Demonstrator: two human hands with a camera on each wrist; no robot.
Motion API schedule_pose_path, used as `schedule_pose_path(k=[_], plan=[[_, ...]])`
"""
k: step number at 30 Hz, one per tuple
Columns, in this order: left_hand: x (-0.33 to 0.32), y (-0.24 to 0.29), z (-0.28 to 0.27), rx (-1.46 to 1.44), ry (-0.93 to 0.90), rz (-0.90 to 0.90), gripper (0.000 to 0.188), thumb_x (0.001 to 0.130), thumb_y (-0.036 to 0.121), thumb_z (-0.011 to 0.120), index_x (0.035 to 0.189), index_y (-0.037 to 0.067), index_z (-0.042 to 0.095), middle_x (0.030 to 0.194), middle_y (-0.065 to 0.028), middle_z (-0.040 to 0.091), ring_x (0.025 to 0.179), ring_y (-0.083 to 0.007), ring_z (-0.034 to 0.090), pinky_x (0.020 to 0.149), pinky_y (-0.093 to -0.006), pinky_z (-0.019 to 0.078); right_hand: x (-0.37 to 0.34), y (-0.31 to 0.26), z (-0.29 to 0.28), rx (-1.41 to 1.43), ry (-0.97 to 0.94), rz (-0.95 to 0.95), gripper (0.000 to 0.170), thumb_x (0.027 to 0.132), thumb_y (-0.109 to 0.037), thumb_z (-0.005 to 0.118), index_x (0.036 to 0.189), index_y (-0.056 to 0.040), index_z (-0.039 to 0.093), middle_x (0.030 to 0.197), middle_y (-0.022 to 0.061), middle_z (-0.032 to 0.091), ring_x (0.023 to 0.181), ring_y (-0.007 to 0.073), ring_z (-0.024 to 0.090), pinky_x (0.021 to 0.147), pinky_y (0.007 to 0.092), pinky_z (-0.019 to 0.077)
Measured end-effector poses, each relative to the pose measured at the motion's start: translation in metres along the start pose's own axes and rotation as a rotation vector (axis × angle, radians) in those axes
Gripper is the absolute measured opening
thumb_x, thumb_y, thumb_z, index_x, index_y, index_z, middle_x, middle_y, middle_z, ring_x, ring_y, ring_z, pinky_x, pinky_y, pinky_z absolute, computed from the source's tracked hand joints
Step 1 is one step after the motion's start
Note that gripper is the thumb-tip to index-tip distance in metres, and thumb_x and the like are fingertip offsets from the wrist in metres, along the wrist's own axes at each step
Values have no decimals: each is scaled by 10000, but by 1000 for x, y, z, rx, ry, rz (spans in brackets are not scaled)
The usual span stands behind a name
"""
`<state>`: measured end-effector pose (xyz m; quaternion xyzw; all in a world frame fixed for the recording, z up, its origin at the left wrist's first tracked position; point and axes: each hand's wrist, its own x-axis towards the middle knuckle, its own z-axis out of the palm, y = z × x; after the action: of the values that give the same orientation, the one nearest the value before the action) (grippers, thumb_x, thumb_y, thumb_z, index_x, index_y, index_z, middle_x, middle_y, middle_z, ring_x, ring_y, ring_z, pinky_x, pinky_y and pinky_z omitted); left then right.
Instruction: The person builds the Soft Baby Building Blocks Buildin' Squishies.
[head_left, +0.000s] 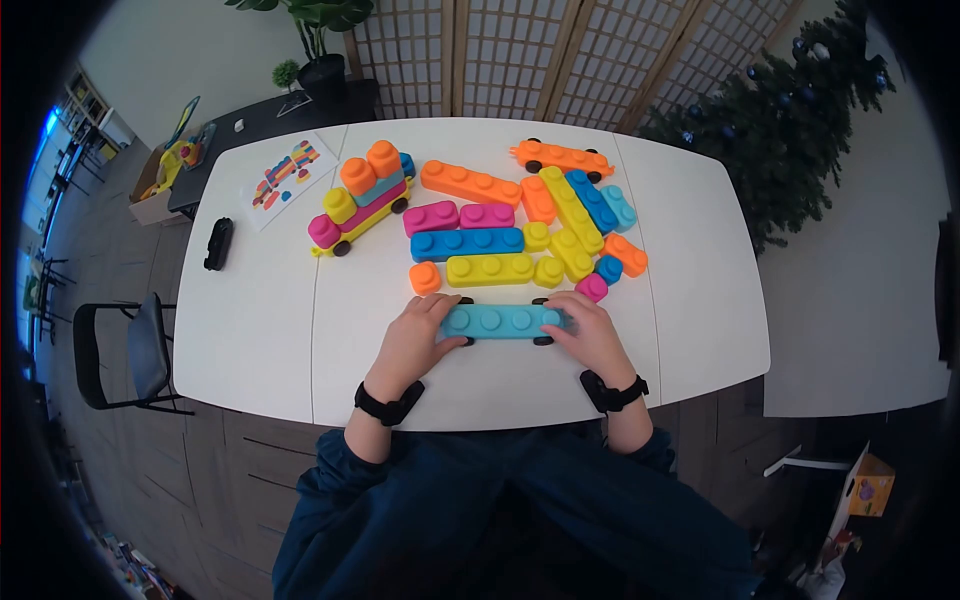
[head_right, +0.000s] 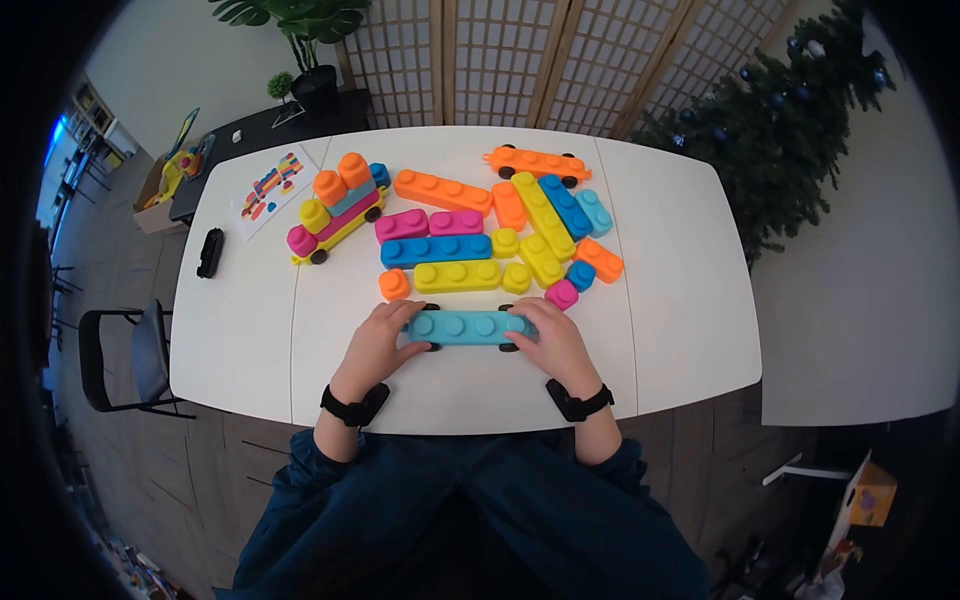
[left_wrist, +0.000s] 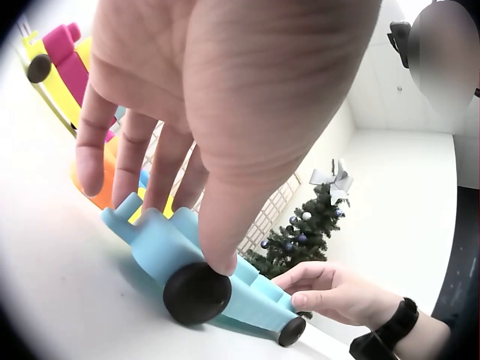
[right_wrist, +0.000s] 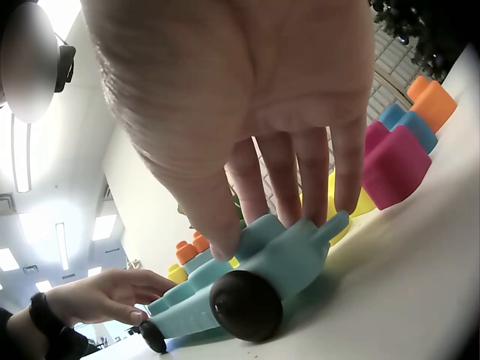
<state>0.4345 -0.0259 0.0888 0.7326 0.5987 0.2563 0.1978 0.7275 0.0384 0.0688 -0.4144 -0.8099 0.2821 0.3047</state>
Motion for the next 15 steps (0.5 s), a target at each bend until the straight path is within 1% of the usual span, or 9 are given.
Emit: schedule_pose_path(k=[3, 7, 9, 15], plan=[[2, 2, -1, 9, -2, 4, 512, 770, 199, 837, 1232, 89, 645, 1153, -69, 653, 1085, -298, 627, 893, -400, 549, -2, 0, 0, 28, 21, 17, 318, 797, -97, 819, 1072, -27, 673, 1148, 129, 682, 1032, 325, 671, 882, 370, 557], [1, -2, 2, 16, -1, 21, 507, 768, 195, 836, 1226, 87, 646, 1148, -67, 652, 1085, -300, 623, 884, -401, 551, -2, 4, 3, 24, 40, 12, 313, 800, -94, 819, 1066, -19, 673, 1148, 137, 682, 1032, 334, 673, 884, 373, 556], [1, -1, 1, 9, -6, 11, 509, 772, 177, 833, 1239, 88, 650, 1186, -71, 661, 1059, -288, 620, 917, -382, 535, -2, 6, 4, 28, 45, 0, 306, 801, -98, 822, 1057, -15, 676, 1148, 141, 681, 1033, 337, 674, 887, 371, 553], [1, -1, 2, 15, -3, 7, 508, 769, 170, 832, 1235, 78, 651, 1187, -71, 661, 1060, -295, 617, 918, -386, 534, -3, 8, 4, 30, 43, -11, 298, 807, -99, 817, 1053, -10, 676, 1152, 143, 679, 1036, 340, 665, 890, 370, 547]])
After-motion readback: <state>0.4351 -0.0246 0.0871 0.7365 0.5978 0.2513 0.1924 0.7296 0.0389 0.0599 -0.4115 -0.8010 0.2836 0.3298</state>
